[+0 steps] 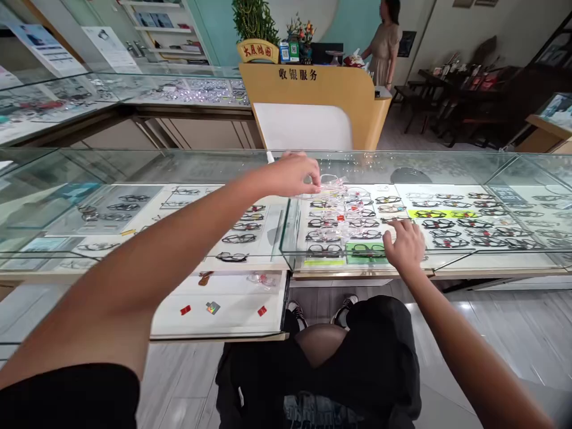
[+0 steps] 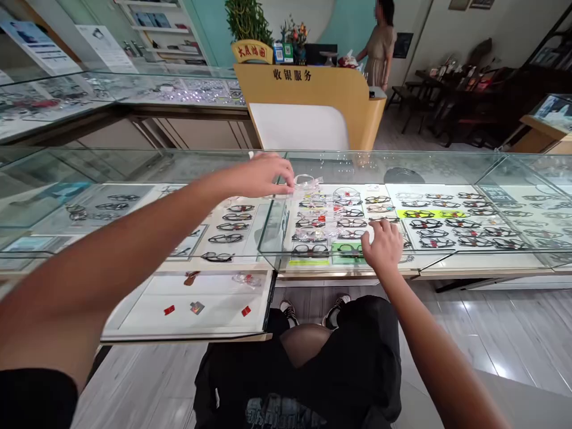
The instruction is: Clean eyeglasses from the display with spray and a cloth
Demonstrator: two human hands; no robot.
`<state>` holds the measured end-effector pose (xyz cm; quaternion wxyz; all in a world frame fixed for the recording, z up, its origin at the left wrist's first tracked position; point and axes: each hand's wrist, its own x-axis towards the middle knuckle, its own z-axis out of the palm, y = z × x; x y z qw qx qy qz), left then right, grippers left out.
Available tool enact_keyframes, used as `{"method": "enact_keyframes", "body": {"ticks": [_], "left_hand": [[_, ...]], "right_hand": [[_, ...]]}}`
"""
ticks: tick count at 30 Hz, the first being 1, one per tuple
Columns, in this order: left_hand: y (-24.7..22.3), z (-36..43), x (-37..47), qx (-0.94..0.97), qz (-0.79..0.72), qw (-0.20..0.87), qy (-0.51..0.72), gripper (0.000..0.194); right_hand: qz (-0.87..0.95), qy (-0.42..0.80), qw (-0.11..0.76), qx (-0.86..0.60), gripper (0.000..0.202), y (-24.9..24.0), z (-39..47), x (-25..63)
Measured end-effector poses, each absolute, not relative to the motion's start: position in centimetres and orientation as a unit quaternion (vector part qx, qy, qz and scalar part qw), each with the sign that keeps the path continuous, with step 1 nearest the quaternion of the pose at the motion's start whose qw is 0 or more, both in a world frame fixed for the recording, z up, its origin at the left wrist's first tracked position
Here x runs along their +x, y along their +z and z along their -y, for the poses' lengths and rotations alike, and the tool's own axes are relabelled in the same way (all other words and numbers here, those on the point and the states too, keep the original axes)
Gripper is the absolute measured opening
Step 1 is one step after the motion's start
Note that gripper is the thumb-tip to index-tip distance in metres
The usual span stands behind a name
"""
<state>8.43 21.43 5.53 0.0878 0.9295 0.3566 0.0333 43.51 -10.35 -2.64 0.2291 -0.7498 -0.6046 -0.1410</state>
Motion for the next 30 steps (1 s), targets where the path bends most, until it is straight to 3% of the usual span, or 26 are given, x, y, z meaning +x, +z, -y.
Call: {"method": "enact_keyframes", "body": {"ticks": [4,8,30], "left_hand": [[7.5,-21.5,17.5,0.956,-0.282,0.051,0.056,0.041],[8.1,-19.3,21.3,0.956,-0.287,0.024,0.057,0.026],[4.5,-20.0,22.8,0.947,-0.314,0.066,0.029,0.02]], "right_hand": [[0.608,-0.142,0.228,-0.747,0.035,-2.4,10.4,43.2],[0.603,-0.142,0.237,-0.748,0.033,-2.7,10.2,43.1],[0.6,-0.144,0.26,-0.743,0.032,-3.2,9.9,43.2]]}}
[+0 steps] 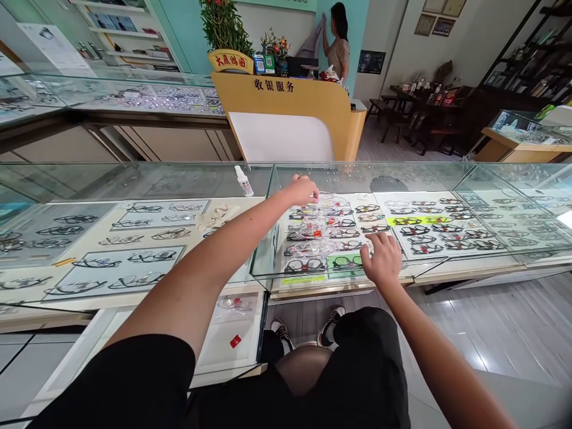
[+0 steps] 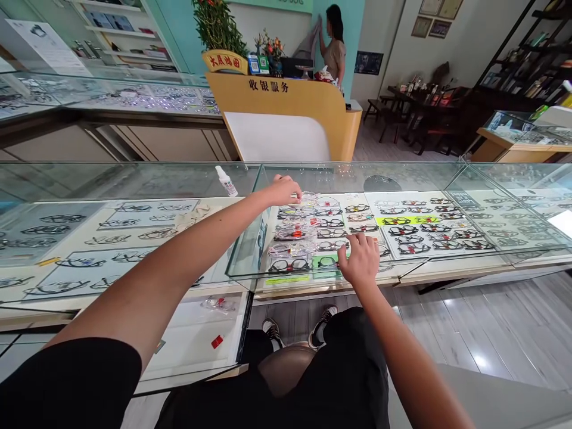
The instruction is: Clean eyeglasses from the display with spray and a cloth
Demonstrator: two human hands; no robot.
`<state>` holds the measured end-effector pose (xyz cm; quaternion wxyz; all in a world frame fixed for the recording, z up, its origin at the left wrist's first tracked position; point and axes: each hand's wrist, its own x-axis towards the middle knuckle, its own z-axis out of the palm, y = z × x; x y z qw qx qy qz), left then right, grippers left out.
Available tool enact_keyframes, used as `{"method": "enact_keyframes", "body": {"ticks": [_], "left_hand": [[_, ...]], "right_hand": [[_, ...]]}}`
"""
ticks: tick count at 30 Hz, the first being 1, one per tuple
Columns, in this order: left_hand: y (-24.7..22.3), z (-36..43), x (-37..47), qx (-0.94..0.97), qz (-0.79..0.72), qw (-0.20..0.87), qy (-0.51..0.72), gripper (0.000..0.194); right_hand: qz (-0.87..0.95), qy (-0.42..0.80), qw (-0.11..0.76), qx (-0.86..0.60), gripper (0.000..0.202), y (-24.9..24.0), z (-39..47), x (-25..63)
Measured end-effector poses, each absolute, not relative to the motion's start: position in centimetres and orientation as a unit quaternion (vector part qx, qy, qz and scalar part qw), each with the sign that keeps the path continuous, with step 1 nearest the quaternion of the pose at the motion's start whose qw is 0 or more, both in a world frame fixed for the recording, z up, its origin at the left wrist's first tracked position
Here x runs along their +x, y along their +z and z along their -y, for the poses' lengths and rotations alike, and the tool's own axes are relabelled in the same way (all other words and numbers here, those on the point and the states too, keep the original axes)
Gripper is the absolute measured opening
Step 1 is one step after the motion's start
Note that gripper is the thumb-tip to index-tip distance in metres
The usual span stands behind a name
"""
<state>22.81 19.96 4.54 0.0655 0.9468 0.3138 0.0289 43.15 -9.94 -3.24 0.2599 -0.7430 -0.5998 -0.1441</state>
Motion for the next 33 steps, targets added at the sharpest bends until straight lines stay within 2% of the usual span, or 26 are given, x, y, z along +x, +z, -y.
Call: {"method": "enact_keyframes", "body": {"ticks": [12,20,25,33], "left_hand": [[4.5,-19.1,22.9,0.94,-0.333,0.059,0.042,0.017],[7.7,-15.3,21.1,0.932,-0.322,0.013,0.168,0.023],[10.5,-10.1,15.2,0.916,-0.319,-0.001,0.244,0.034],[9.4,0.1,-0.4,0.877,-0.426,0.115,0.192,0.042]], "right_hand": [[0.597,-0.139,0.262,-0.745,0.032,-3.1,9.9,43.1],[0.599,-0.144,0.257,-0.745,0.034,-3.2,10.0,43.2],[0.601,-0.156,0.264,-0.739,0.035,-3.5,10.1,43.5],[0.594,-0.158,0.272,-0.74,0.036,-4.2,9.9,44.0]]}}
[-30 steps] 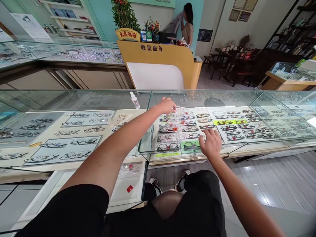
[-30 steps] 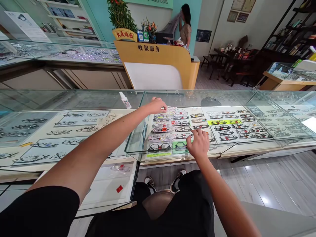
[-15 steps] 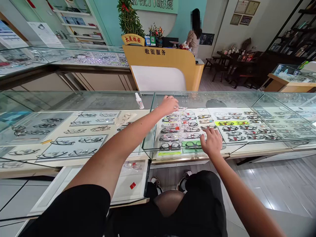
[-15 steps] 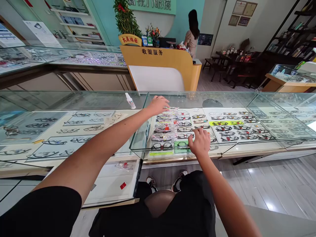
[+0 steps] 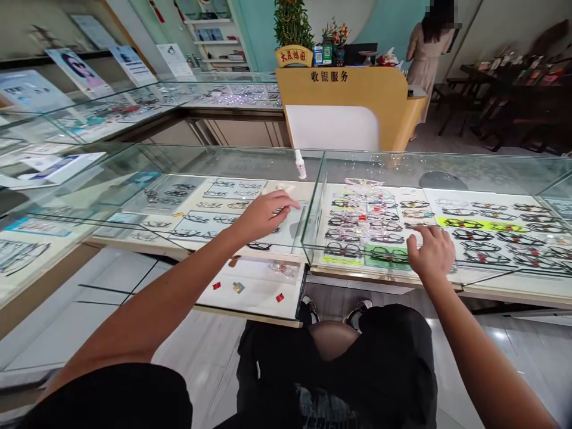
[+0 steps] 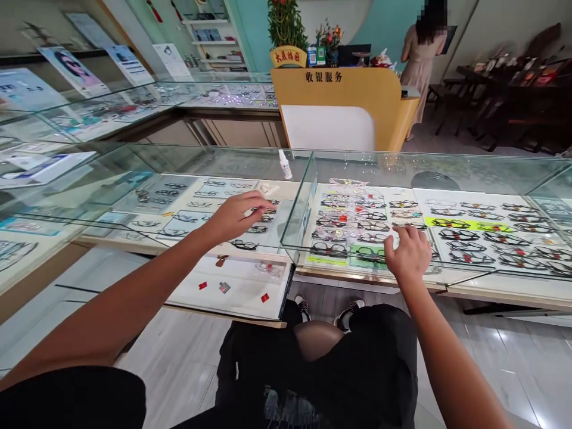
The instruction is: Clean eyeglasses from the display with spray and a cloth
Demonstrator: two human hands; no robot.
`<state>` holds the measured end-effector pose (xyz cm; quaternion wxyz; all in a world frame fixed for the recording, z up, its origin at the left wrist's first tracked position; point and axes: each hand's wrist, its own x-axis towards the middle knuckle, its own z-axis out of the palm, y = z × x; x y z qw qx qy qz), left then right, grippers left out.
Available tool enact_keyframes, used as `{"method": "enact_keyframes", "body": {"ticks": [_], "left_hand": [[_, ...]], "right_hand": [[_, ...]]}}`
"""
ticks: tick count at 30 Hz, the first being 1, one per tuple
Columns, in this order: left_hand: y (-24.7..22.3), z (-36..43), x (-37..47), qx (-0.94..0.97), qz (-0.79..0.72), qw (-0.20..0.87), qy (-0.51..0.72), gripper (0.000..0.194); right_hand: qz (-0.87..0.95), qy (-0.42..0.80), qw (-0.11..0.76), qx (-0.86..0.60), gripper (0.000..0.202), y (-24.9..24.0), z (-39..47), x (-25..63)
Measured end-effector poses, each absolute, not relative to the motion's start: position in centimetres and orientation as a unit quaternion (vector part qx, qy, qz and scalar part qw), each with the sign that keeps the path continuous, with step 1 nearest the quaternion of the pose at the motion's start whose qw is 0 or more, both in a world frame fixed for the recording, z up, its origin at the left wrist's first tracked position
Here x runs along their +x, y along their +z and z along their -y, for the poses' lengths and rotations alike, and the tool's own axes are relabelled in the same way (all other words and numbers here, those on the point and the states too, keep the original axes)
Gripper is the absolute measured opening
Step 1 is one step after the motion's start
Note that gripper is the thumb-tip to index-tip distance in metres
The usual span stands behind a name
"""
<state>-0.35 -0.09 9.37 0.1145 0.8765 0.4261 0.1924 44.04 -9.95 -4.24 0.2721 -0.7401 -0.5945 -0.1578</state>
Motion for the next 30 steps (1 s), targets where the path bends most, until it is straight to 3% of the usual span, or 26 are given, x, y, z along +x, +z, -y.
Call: {"method": "enact_keyframes", "body": {"ticks": [14,18,23,30], "left_hand": [[1.5,10.5,-20.5,0.682,-0.697,0.152,0.162,0.051],[-0.6,12.3,-25.4,0.655,-0.73,0.087,0.174,0.053],[-2.4,13.1,-27.1,0.656,-0.74,0.023,0.147,0.058],[-3.3,12.9,-27.1,0.662,-0.738,0.016,0.131,0.072]], "right_hand": [[0.578,-0.149,0.272,-0.755,0.044,-4.7,10.2,44.7],[0.559,-0.168,0.282,-0.761,0.043,-4.9,10.1,44.9],[0.536,-0.16,0.3,-0.773,0.04,-5.4,9.8,45.2],[0.505,-0.202,0.355,-0.76,0.039,-6.2,9.6,45.2]]}}
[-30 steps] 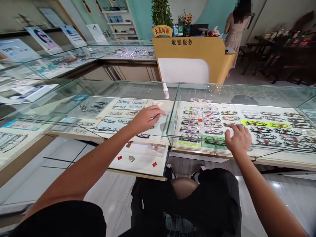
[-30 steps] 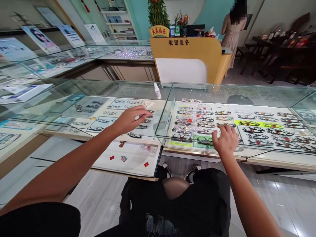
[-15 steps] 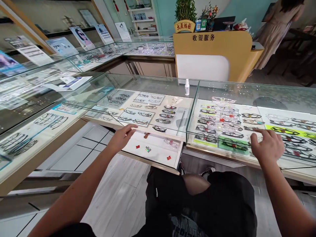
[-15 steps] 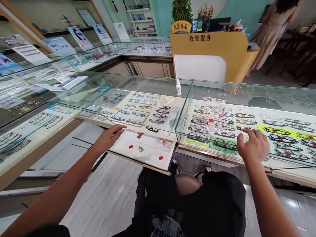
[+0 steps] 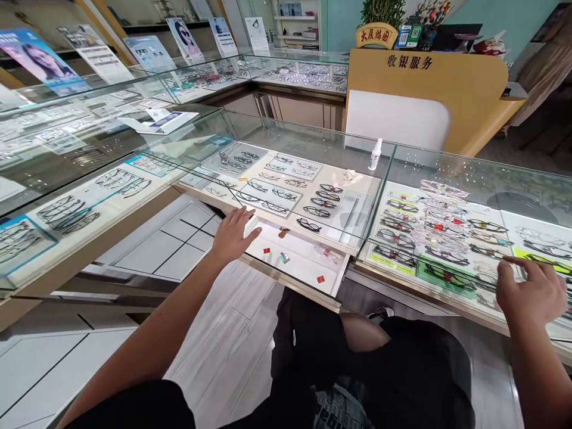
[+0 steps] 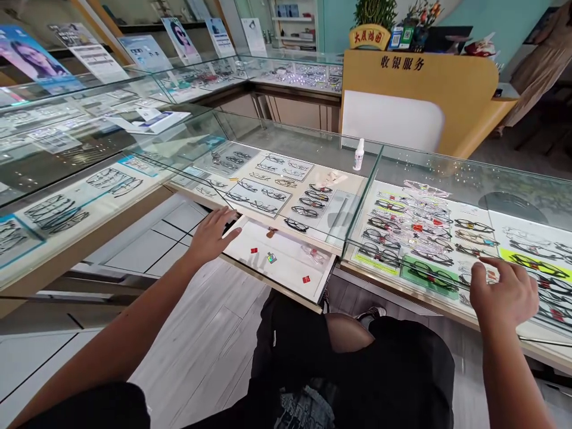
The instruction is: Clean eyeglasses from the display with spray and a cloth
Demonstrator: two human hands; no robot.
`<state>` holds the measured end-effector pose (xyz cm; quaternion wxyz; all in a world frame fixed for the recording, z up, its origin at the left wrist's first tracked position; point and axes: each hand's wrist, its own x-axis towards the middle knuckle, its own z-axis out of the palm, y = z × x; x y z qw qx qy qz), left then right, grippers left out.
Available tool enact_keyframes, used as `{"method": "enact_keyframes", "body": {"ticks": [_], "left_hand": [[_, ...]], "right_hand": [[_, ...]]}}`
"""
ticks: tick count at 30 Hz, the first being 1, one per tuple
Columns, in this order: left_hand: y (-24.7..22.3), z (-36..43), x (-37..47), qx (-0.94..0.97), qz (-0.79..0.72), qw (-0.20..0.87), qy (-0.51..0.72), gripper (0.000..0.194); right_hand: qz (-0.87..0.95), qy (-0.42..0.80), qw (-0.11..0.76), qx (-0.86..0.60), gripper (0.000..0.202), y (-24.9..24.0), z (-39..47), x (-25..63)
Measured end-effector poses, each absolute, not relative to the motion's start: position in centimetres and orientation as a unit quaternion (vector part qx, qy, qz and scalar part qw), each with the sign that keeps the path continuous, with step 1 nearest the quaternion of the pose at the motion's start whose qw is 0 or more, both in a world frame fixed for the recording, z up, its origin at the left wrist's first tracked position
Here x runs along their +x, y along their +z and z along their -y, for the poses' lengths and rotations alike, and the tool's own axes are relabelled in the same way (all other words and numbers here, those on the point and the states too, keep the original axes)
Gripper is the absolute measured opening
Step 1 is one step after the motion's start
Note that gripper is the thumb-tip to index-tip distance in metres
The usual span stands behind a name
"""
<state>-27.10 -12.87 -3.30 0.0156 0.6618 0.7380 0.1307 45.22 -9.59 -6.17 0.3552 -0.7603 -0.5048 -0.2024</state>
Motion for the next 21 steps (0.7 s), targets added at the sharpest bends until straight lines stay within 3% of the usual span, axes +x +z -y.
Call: {"method": "enact_keyframes", "body": {"ticks": [8,15,21], "left_hand": [[-3.4,13.1,-27.1,0.66,-0.741,0.03,0.124,0.076],[-3.0,12.1,-26.5,0.646,-0.748,0.016,0.152,0.076],[-3.3,10.5,-25.2,0.623,-0.74,-0.036,0.253,0.063]], "right_hand": [[0.523,-0.222,0.411,-0.713,0.045,-8.2,10.0,45.4],[0.495,-0.233,0.389,-0.741,0.05,-8.6,10.0,44.6],[0.492,-0.248,0.382,-0.742,0.051,-9.3,9.9,44.7]]}}
